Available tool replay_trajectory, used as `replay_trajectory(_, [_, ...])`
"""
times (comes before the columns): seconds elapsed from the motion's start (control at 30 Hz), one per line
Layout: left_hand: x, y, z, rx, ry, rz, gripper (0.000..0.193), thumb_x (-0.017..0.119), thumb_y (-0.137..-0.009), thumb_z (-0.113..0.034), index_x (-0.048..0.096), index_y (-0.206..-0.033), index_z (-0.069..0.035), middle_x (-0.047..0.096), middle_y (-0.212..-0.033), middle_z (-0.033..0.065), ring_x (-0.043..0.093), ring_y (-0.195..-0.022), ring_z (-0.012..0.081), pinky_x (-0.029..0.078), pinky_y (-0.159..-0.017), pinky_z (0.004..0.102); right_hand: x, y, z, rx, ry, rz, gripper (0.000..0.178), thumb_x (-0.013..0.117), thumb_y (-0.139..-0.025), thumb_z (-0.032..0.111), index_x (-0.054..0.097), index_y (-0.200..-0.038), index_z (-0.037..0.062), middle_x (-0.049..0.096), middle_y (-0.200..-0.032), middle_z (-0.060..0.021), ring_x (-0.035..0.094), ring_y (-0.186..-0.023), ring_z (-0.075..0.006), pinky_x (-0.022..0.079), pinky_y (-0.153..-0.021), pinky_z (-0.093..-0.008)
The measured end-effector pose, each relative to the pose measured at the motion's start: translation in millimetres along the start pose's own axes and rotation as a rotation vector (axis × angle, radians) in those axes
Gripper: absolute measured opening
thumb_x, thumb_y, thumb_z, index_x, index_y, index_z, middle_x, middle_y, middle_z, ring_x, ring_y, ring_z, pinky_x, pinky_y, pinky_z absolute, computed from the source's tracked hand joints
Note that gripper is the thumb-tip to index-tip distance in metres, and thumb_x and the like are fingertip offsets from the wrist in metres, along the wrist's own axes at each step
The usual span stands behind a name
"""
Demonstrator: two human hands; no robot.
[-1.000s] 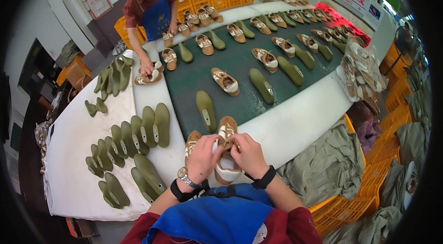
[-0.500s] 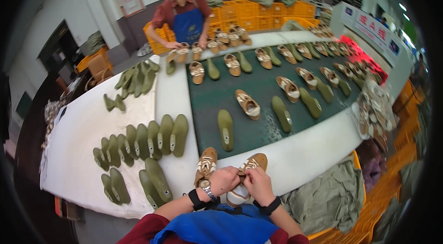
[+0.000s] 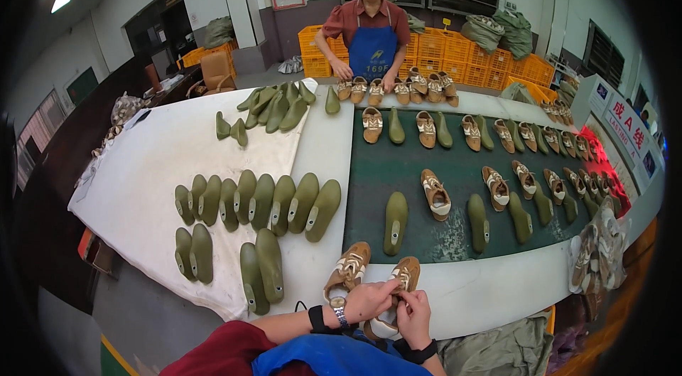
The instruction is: The recorder takes shoe uppers from a bin, inserts shoe lasts, and places them onto a conveyor belt for processing.
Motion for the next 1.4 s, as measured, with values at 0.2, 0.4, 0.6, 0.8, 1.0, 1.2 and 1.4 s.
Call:
replay_trajectory(0.2, [1.2,-1.2,21.7,-0.229,-0.034,0.113,0.024,0.05,-0.078,-0.011,0.048,-0.102,-0.012,0.06,-0.071,0.0155,0.058,-0.057,0.0348,0.045,-0.051,0.046,2.9,10.0,-6.5,-0.018,-0.123,0.344,0.011,0.053,-0.071,-0.003,0.063,-0.072,0.0017,0.048,-0.075,-0.0057,0.048,-0.068,-0.0145,0.038,-0.059,-0.0233])
replay_trajectory(0.4, [1.2,-4.8,8.6,0.136,-0.27,0.252,0.03,0.051,-0.079,-0.015,0.05,-0.109,-0.018,0.057,-0.069,0.0113,0.058,-0.053,0.031,0.045,-0.044,0.0407,-0.9,9.2,3.9,-0.073,0.235,0.033,0.02,0.058,-0.074,0.0,0.059,-0.093,0.0048,0.053,-0.076,-0.01,0.056,-0.055,-0.0193,0.046,-0.051,-0.0297])
replay_trajectory(0.6, [-4.2,-11.1,3.7,0.174,-0.337,0.371,0.024,0.051,-0.081,-0.018,0.052,-0.104,-0.02,0.054,-0.074,0.0094,0.057,-0.052,0.028,0.045,-0.042,0.0372,2.7,1.0,13.4,-0.124,0.138,-0.022,0.02,0.058,-0.075,0.0,0.054,-0.094,0.0024,0.054,-0.074,-0.0111,0.057,-0.056,-0.0215,0.046,-0.051,-0.03])
replay_trajectory(0.8, [-14.5,-5.8,5.4,0.252,-0.324,0.379,0.021,0.053,-0.078,-0.016,0.054,-0.099,-0.02,0.052,-0.072,0.0074,0.057,-0.055,0.0271,0.046,-0.044,0.037,-13.3,-8.2,-4.4,0.007,0.058,-0.233,0.011,0.056,-0.077,0.0,0.051,-0.087,0.0013,0.053,-0.06,-0.007,0.051,-0.049,-0.0154,0.043,-0.048,-0.0277])
replay_trajectory(1.0, [-21.6,0.7,31.9,0.102,-0.371,0.307,0.026,0.055,-0.074,-0.014,0.056,-0.1,-0.019,0.057,-0.072,0.0073,0.059,-0.059,0.0262,0.048,-0.049,0.0366,4.5,-19.5,13.9,-0.059,0.106,0.074,0.02,0.062,-0.077,0.007,0.055,-0.096,0.0048,0.056,-0.077,-0.0102,0.056,-0.059,-0.0211,0.046,-0.054,-0.0302])
replay_trajectory(1.2, [-52.8,-13.5,56.0,-0.046,-0.465,0.107,0.035,0.055,-0.076,-0.015,0.054,-0.111,-0.018,0.059,-0.074,0.0097,0.059,-0.06,0.03,0.048,-0.051,0.0388,39.7,-35.6,36.4,-0.253,0.618,0.512,0.028,0.062,-0.078,0.035,0.057,-0.092,0.0116,0.06,-0.072,-0.0096,0.061,-0.067,-0.0298,0.047,-0.056,-0.0386])
replay_trajectory(1.4, [-86.3,-4.4,84.2,-0.351,-0.426,0.038,0.05,0.057,-0.081,-0.022,0.042,-0.128,-0.016,0.06,-0.074,0.0113,0.059,-0.063,0.0317,0.048,-0.057,0.0404,84.0,-129.3,-6.8,-0.157,0.373,0.513,0.024,0.063,-0.076,0.024,0.056,-0.092,0.0087,0.063,-0.07,-0.0155,0.061,-0.068,-0.0354,0.048,-0.063,-0.0442])
Point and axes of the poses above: each hand's wrist, its own y-axis away from the middle knuckle, its own x-axis out of the palm, z = x × y, the point moved 5 cm from there along -y, towards the middle knuckle
